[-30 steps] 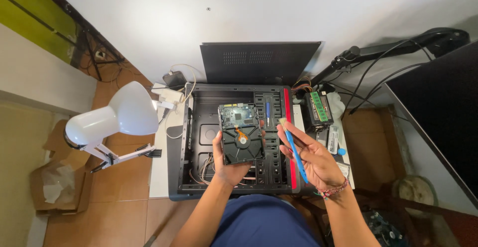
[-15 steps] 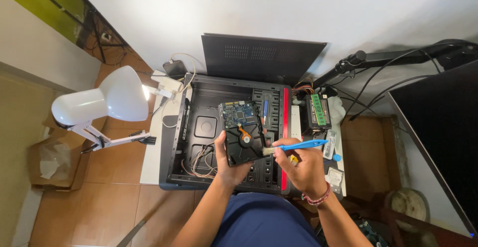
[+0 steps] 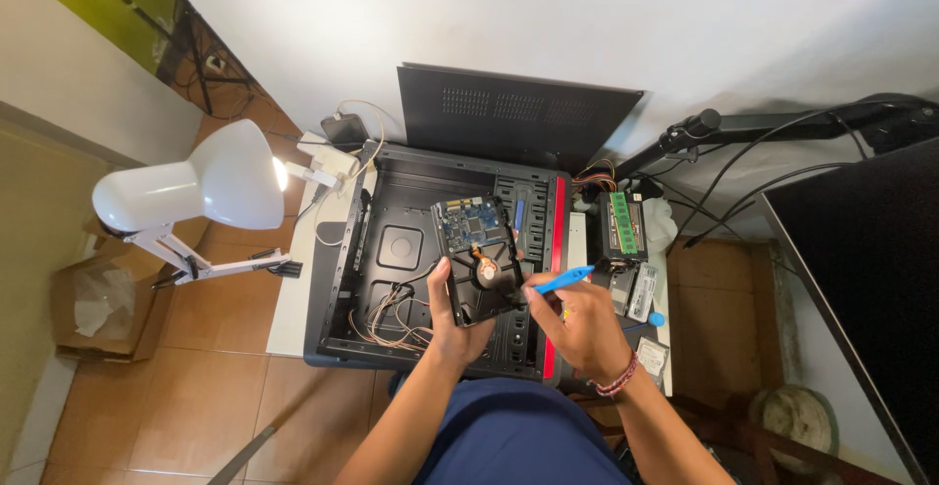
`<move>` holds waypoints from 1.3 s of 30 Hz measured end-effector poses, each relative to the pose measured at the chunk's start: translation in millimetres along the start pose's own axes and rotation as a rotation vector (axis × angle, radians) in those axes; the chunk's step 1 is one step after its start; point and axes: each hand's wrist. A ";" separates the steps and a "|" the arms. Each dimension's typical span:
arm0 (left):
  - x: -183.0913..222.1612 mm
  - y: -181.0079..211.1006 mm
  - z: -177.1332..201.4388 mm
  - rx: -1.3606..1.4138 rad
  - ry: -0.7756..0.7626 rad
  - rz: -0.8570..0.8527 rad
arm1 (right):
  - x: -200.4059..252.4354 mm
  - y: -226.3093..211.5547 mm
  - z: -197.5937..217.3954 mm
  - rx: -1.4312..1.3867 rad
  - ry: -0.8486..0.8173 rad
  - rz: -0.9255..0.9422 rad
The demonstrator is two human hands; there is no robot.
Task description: Cleaning dust off a computer hard drive using a brush while it is inside a desktop case.
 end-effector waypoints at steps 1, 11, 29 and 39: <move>-0.2 0.8 -1.4 -0.002 0.000 0.000 | -1.9 -0.1 0.6 -0.002 0.001 0.000; -3.3 2.8 -11.5 -0.020 -0.038 -0.003 | -2.6 -2.4 1.0 -0.131 -0.003 -0.023; -10.8 3.8 -16.1 -0.052 0.039 0.080 | -6.5 -10.7 6.6 -0.075 0.015 -0.163; -8.7 -1.9 2.7 -0.029 0.078 0.086 | -6.7 -5.5 9.3 -0.057 -0.041 -0.076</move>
Point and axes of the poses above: each hand's wrist, its own x-axis away from the middle knuckle, its own z-axis out of the back of the hand, y = z × x
